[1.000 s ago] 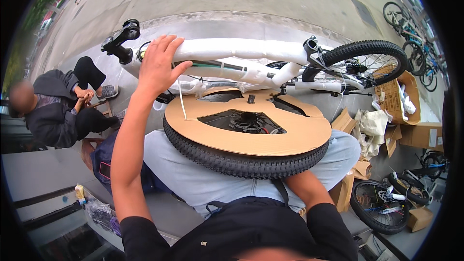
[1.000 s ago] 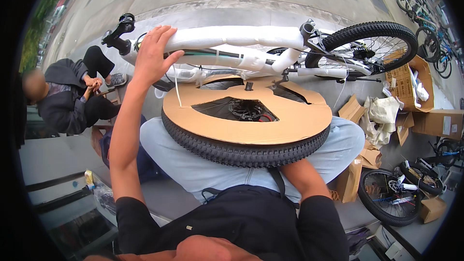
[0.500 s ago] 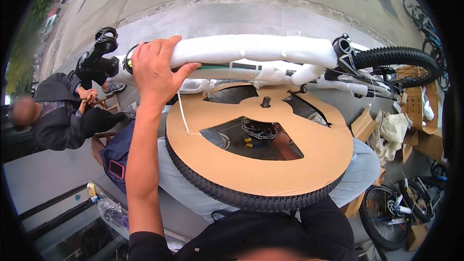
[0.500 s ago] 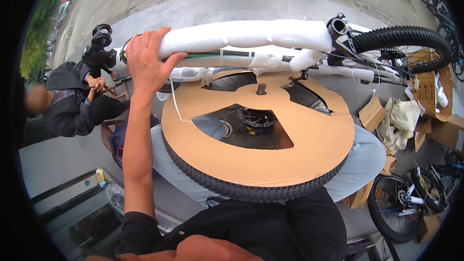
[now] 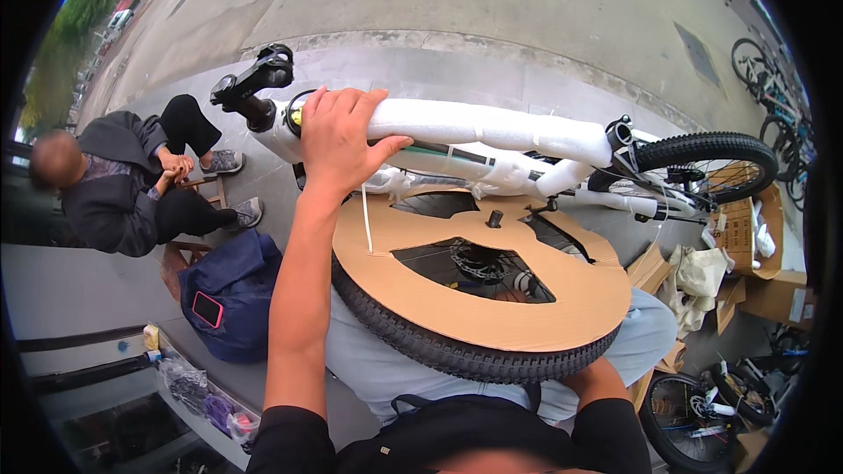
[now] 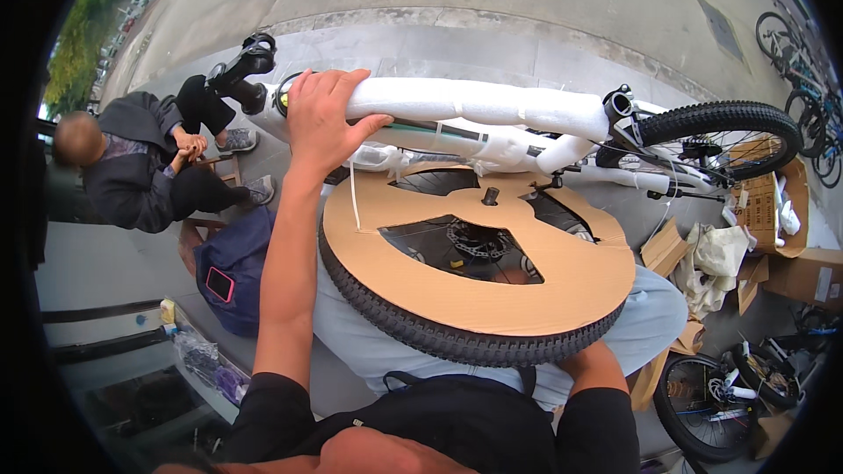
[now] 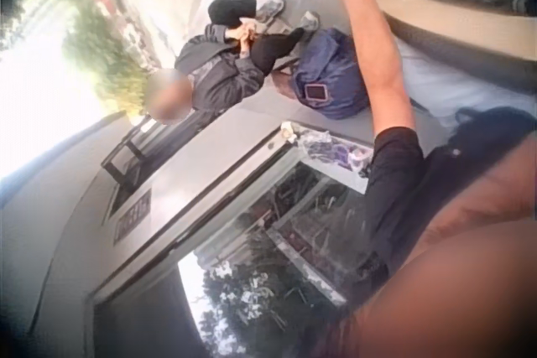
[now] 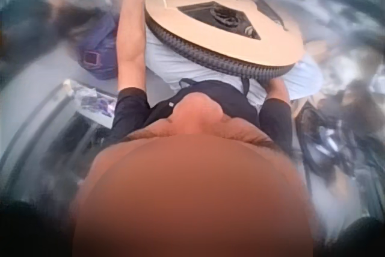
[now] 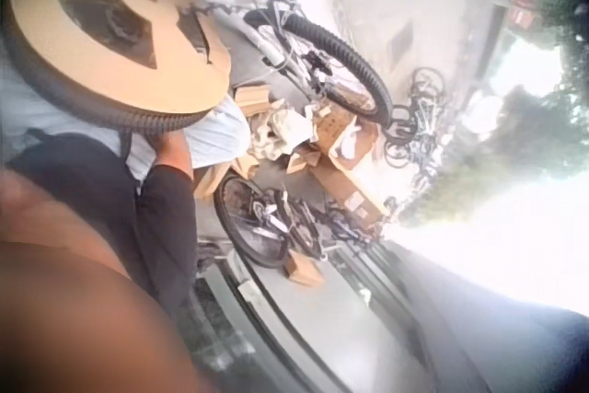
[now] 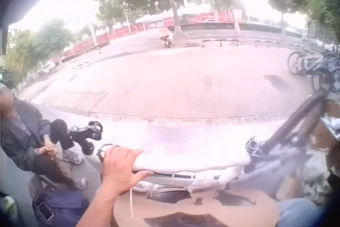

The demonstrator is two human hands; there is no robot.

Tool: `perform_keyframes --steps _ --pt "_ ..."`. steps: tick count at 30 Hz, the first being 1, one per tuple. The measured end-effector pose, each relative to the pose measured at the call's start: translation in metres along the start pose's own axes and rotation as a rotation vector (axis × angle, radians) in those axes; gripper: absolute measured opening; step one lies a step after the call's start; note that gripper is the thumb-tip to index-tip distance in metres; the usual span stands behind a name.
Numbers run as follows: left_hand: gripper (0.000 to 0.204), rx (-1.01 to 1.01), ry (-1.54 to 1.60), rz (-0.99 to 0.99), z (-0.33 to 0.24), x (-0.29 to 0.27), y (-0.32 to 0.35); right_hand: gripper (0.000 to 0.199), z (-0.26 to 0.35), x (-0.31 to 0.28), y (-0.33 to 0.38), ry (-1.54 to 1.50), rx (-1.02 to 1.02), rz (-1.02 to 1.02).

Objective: The person removes protective packaging from a bicycle, including cardboard and foam, then handles the front wheel and handlebar assembly. They unwrap the handlebar and install it onto the frame.

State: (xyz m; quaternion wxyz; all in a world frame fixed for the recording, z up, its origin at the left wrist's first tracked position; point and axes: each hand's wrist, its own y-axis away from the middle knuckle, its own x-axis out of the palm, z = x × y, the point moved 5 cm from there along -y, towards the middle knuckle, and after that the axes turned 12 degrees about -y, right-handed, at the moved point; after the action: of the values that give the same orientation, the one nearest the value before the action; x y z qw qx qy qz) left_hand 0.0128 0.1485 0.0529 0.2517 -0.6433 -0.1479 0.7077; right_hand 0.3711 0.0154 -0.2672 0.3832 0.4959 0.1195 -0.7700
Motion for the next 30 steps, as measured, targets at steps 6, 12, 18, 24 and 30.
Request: perform_keyframes --steps 6,12,18,24,30 --pt "0.069 -0.01 0.072 -0.029 0.007 0.0 0.003 0.049 0.076 -0.083 0.097 -0.005 -0.375 -0.061" --pt "0.067 -0.007 0.085 -0.036 0.013 0.006 0.008 0.054 0.099 -0.146 0.153 -0.2 0.047 0.472" --pt "0.066 -0.024 0.097 -0.072 0.014 0.011 0.011 0.044 0.131 -0.289 0.186 -0.453 0.352 1.118" --pt "0.066 -0.061 0.104 -0.054 0.016 0.015 0.012 0.058 0.131 -0.381 0.088 -0.501 0.315 0.522" --pt "0.063 -0.074 0.138 -0.069 0.016 0.01 0.01 0.09 0.09 -0.276 -0.084 0.048 0.213 0.64"
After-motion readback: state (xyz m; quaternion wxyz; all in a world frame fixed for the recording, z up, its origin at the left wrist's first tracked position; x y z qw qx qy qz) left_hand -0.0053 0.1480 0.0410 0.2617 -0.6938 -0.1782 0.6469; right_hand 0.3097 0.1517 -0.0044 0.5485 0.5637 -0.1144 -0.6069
